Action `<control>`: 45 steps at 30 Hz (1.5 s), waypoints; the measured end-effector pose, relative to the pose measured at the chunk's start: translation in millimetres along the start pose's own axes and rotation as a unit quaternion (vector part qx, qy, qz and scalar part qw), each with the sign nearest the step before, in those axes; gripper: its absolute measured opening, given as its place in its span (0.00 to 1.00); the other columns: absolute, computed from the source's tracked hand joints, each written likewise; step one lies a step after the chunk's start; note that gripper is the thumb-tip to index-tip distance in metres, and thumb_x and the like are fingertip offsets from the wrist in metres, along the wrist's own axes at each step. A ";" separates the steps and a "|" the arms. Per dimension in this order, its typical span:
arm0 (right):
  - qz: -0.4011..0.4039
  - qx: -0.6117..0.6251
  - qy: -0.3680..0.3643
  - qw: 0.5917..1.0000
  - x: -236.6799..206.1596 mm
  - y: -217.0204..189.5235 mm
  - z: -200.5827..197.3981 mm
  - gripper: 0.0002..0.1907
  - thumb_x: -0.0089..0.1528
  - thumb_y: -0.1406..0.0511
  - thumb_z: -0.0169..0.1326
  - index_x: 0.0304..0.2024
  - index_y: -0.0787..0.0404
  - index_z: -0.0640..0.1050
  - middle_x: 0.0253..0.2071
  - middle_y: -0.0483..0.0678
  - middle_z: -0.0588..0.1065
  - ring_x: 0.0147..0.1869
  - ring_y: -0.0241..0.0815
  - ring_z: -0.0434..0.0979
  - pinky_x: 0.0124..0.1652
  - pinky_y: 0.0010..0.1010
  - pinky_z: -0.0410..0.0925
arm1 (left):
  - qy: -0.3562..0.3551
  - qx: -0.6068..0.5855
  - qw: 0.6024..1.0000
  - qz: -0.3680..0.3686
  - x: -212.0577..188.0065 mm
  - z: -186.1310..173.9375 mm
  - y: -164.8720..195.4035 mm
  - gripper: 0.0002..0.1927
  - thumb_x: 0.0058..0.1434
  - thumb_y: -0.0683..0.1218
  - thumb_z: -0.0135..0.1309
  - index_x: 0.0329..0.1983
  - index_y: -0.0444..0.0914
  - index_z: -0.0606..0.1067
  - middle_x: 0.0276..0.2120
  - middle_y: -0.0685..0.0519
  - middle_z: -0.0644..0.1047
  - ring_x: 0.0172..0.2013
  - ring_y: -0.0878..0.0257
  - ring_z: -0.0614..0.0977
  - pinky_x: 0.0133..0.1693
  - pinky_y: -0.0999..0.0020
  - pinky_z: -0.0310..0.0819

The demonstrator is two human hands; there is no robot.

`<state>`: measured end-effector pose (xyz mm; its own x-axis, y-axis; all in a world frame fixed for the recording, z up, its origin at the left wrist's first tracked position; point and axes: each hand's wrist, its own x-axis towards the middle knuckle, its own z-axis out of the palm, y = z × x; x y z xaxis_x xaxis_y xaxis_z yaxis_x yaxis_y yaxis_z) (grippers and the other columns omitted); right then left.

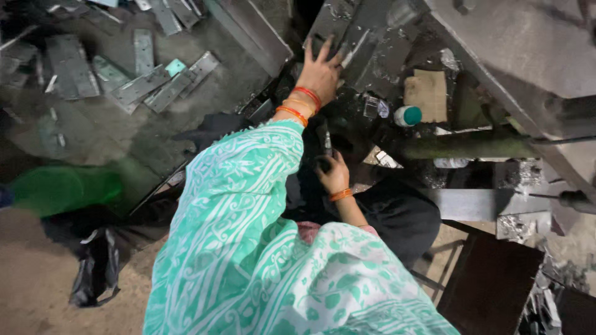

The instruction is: The person operates a manual press machine in a workshop, repeatedly placing small metal pieces into the press, activating the lever, and removing the processed parts. The person handles the metal pieces one at a time and places the finished items into a nearby bin.

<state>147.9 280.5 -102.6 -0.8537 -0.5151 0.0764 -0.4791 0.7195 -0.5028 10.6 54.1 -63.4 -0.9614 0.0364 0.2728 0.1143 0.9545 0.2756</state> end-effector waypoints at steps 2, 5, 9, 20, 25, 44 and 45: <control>0.013 0.001 -0.017 1.000 -0.5 2.9 2.3 0.14 0.55 0.62 0.63 0.44 0.54 0.83 0.56 0.62 0.74 0.51 0.64 0.77 0.48 0.47 0.72 | 0.027 -0.001 1.000 -0.007 -3.1 -3.0 3.7 0.24 0.66 0.59 0.52 0.57 0.41 0.80 0.70 0.55 0.66 0.74 0.44 0.51 0.66 0.22 0.37; 0.009 -0.004 -0.057 0.998 11.4 8.7 -7.4 0.16 0.55 0.61 0.62 0.45 0.57 0.82 0.52 0.62 0.75 0.52 0.63 0.78 0.50 0.46 0.73 | 0.019 0.023 0.999 -0.020 -3.9 -6.9 10.6 0.23 0.66 0.59 0.49 0.56 0.43 0.79 0.70 0.56 0.64 0.72 0.43 0.51 0.64 0.21 0.36; -0.038 -0.032 -0.088 0.995 37.6 0.0 -46.2 0.21 0.57 0.58 0.64 0.48 0.63 0.81 0.54 0.64 0.76 0.55 0.64 0.77 0.54 0.47 0.72 | 0.022 0.039 0.998 -0.044 0.9 -5.8 16.2 0.21 0.71 0.55 0.47 0.62 0.42 0.77 0.70 0.54 0.66 0.73 0.43 0.53 0.65 0.20 0.36; 0.024 -0.096 -0.044 0.994 18.5 -8.7 -21.0 0.27 0.52 0.57 0.64 0.53 0.59 0.80 0.60 0.69 0.70 0.53 0.68 0.76 0.50 0.49 0.72 | 0.097 0.009 0.993 -0.072 31.9 0.5 21.5 0.25 0.70 0.53 0.47 0.66 0.39 0.74 0.67 0.52 0.69 0.71 0.44 0.56 0.67 0.24 0.38; 0.110 -0.050 -0.083 0.989 -0.7 -4.0 2.1 0.14 0.61 0.57 0.59 0.50 0.46 0.82 0.59 0.59 0.75 0.54 0.62 0.79 0.50 0.48 0.73 | 0.084 0.027 0.994 -0.060 21.6 -4.1 18.9 0.20 0.70 0.52 0.47 0.60 0.39 0.77 0.68 0.50 0.69 0.72 0.42 0.56 0.66 0.24 0.40; -0.003 -0.023 -0.046 0.999 15.8 -0.7 -28.8 0.22 0.54 0.61 0.61 0.51 0.59 0.81 0.57 0.63 0.74 0.54 0.64 0.78 0.51 0.48 0.73 | 0.056 0.002 0.996 -0.072 59.4 -12.5 17.0 0.17 0.70 0.49 0.47 0.56 0.39 0.80 0.65 0.52 0.72 0.73 0.44 0.55 0.67 0.24 0.38; 0.019 -0.028 -0.065 0.997 14.8 3.2 -26.2 0.22 0.54 0.60 0.61 0.50 0.59 0.81 0.56 0.63 0.74 0.53 0.64 0.78 0.50 0.48 0.73 | 0.023 0.002 0.998 -0.064 54.4 -12.3 19.7 0.17 0.70 0.50 0.47 0.55 0.39 0.81 0.65 0.51 0.72 0.73 0.44 0.54 0.66 0.24 0.38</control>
<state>128.4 287.4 -80.4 -0.8400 -0.5396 -0.0561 -0.4602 0.7634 -0.4532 -36.4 71.3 -31.8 -0.9553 -0.0993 0.2785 -0.0092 0.9514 0.3077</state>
